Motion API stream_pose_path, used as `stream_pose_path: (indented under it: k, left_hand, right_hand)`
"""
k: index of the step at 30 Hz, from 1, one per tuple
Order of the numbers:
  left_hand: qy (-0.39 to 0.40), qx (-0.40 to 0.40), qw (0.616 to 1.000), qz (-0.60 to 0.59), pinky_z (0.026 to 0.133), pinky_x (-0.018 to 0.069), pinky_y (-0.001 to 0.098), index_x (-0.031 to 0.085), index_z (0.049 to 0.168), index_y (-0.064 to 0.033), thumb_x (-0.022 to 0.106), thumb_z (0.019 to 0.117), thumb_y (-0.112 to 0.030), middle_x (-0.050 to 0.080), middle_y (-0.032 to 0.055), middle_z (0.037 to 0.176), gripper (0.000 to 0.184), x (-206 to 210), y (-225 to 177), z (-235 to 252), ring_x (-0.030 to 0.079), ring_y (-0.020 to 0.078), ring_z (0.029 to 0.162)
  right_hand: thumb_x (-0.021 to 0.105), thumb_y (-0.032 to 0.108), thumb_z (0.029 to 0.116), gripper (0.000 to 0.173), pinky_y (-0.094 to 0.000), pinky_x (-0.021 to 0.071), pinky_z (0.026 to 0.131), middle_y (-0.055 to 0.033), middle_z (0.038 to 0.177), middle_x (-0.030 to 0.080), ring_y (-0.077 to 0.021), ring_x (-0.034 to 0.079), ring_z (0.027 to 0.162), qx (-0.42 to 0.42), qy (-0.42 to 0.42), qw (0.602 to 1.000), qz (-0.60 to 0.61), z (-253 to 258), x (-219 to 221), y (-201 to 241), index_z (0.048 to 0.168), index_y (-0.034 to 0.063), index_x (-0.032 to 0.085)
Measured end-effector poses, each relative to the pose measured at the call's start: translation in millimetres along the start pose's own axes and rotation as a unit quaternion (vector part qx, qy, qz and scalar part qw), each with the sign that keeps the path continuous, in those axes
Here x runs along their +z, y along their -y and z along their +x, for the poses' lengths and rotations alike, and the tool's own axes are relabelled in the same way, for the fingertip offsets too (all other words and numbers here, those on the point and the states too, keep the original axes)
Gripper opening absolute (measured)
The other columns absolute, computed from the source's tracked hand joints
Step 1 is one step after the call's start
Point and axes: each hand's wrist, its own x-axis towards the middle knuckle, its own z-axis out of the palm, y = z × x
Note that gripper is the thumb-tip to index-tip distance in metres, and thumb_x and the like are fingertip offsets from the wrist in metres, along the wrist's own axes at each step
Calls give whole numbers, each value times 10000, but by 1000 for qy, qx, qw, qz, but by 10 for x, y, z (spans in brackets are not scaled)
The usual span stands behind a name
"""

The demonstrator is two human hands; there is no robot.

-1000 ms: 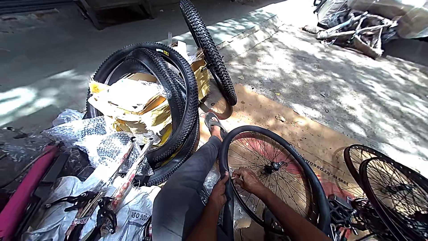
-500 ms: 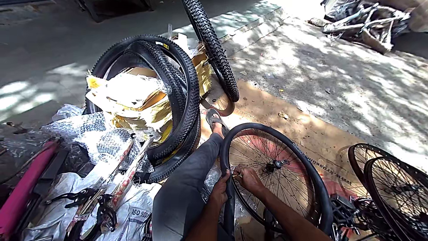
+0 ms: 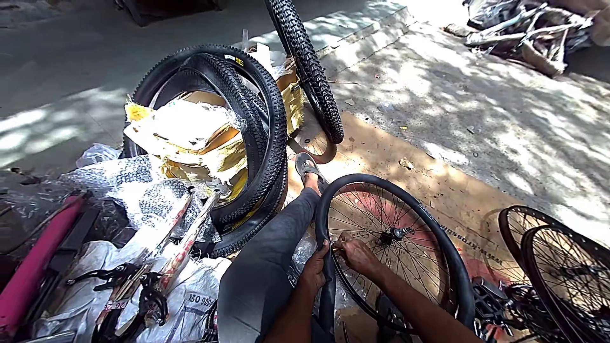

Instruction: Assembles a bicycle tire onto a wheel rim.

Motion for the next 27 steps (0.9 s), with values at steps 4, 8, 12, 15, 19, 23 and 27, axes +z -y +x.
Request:
stream_pose_path:
  k: [4,8,12,15,19,23,27]
  left_hand:
    - [12,-5,1000,-2,701,595,442,600,1334,-115,577,1042,-364,671,165,987,385,-18,17,28,675,271,776]
    - [12,-2,1000,-10,682,595,413,619,1323,-108,577,1040,-356,677,163,964,378,-5,6,1,674,256,754]
    - [5,3,1000,-1,699,599,411,597,1322,-89,572,1042,-368,681,159,949,396,2,16,3,682,253,769]
    - [7,-1,1000,-4,705,596,423,586,1337,-86,567,1046,-365,676,167,958,404,-7,12,7,678,262,772]
    - [7,-6,1000,-7,693,596,435,592,1311,-80,565,1045,-376,670,166,973,399,6,6,18,675,272,771]
    - [17,-13,1000,-12,702,592,426,609,1299,-64,536,1062,-373,694,172,1033,396,-6,27,31,680,267,781]
    - [28,-12,999,-34,672,596,421,639,1118,-15,511,1068,-383,659,150,871,393,-8,19,68,659,256,711]
  right_hand:
    - [628,180,977,182,-463,572,889,-125,1131,672,-277,683,1000,4,-14,1000,12,2,-16,-13,1076,120,768]
    - [702,199,911,146,-470,574,854,-126,1052,685,-281,687,955,11,-63,997,37,18,19,24,975,83,762]
    - [704,191,904,141,-467,573,844,-138,1066,669,-290,685,931,48,-74,995,41,26,89,65,959,65,735]
    - [691,179,921,132,-468,575,843,-141,1067,668,-294,686,937,31,-57,997,29,29,61,62,980,70,736]
    - [638,190,995,157,-470,596,792,-109,1068,687,-265,701,893,-21,-96,995,26,61,-132,-31,1062,120,762]
    - [683,229,977,289,-492,602,784,-118,1150,658,-276,697,899,26,-121,992,34,155,-349,-77,1260,172,691]
    - [689,254,959,288,-515,558,911,-125,1209,683,-311,686,1042,-9,67,997,-41,134,-318,73,1214,124,720]
